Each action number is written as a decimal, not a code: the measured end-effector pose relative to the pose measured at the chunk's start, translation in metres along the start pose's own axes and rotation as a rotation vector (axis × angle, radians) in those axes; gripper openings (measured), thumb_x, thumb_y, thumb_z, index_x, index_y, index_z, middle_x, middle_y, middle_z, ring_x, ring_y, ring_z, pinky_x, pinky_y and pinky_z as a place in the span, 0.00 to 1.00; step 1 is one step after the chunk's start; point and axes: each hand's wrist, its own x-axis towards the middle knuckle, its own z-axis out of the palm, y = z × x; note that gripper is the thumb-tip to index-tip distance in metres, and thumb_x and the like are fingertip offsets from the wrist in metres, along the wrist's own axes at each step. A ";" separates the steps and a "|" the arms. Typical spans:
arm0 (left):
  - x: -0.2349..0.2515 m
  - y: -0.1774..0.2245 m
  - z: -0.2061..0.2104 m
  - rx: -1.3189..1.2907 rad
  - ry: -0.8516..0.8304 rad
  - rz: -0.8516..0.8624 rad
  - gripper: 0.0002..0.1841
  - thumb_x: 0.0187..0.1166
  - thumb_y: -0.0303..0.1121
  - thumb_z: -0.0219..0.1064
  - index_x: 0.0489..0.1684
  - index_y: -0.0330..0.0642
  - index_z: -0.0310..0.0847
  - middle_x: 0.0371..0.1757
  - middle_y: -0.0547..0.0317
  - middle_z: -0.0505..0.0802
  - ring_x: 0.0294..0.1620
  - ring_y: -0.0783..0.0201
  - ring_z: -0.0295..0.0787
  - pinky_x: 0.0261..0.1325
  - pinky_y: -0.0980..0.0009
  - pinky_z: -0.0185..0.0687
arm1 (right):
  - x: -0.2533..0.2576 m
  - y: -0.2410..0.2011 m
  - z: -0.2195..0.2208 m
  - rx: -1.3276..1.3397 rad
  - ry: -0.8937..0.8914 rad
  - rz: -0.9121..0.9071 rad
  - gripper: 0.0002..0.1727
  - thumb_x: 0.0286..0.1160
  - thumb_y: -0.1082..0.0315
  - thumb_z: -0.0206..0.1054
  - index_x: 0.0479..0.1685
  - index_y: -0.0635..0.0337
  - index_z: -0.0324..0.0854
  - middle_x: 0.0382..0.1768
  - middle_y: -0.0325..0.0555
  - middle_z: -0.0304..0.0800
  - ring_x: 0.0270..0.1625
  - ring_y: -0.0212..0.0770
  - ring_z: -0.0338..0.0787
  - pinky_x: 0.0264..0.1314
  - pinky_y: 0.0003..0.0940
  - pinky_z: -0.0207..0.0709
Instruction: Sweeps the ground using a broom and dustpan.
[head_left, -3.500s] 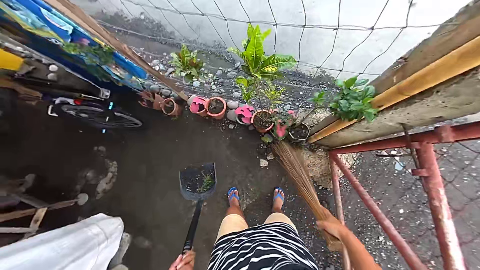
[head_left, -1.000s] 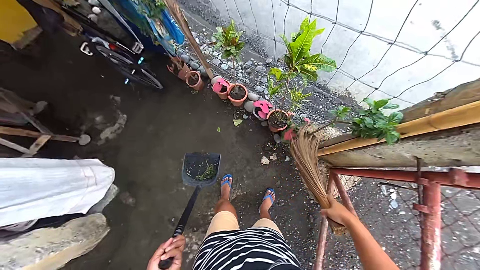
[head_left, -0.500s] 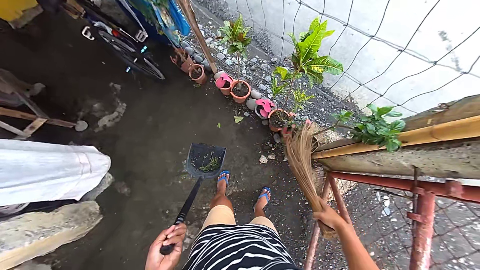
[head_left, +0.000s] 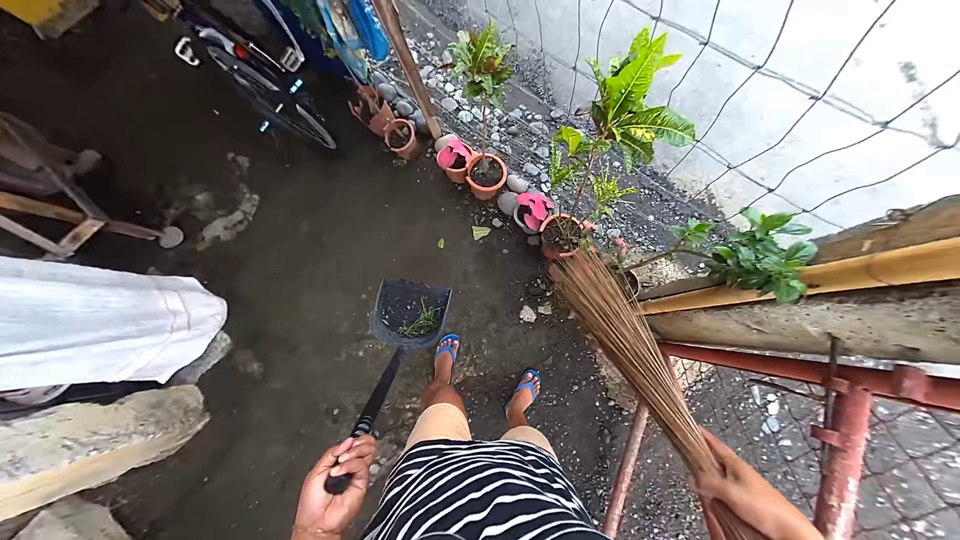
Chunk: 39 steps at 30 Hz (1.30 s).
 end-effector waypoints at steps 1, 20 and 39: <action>-0.001 0.000 0.000 -0.006 -0.002 0.000 0.17 0.85 0.32 0.46 0.38 0.31 0.79 0.31 0.56 0.88 0.21 0.76 0.87 0.21 0.89 0.81 | 0.030 -0.004 0.001 -0.011 0.033 0.006 0.56 0.58 0.73 0.75 0.95 0.53 0.48 0.65 0.68 0.82 0.52 0.58 0.90 0.53 0.59 0.84; -0.011 -0.011 -0.010 -0.022 -0.014 0.017 0.15 0.83 0.31 0.49 0.40 0.29 0.79 0.32 0.55 0.89 0.22 0.74 0.88 0.22 0.87 0.83 | 0.046 0.026 0.027 0.080 0.052 0.061 0.60 0.61 0.76 0.75 0.97 0.45 0.39 0.71 0.68 0.79 0.58 0.60 0.88 0.58 0.62 0.82; -0.009 -0.017 0.004 0.046 -0.010 -0.005 0.17 0.85 0.33 0.44 0.40 0.31 0.78 0.30 0.57 0.88 0.20 0.76 0.86 0.20 0.88 0.80 | 0.022 0.004 0.001 -0.473 0.128 0.145 0.61 0.65 0.65 0.79 0.99 0.43 0.38 0.62 0.72 0.86 0.62 0.71 0.88 0.65 0.71 0.77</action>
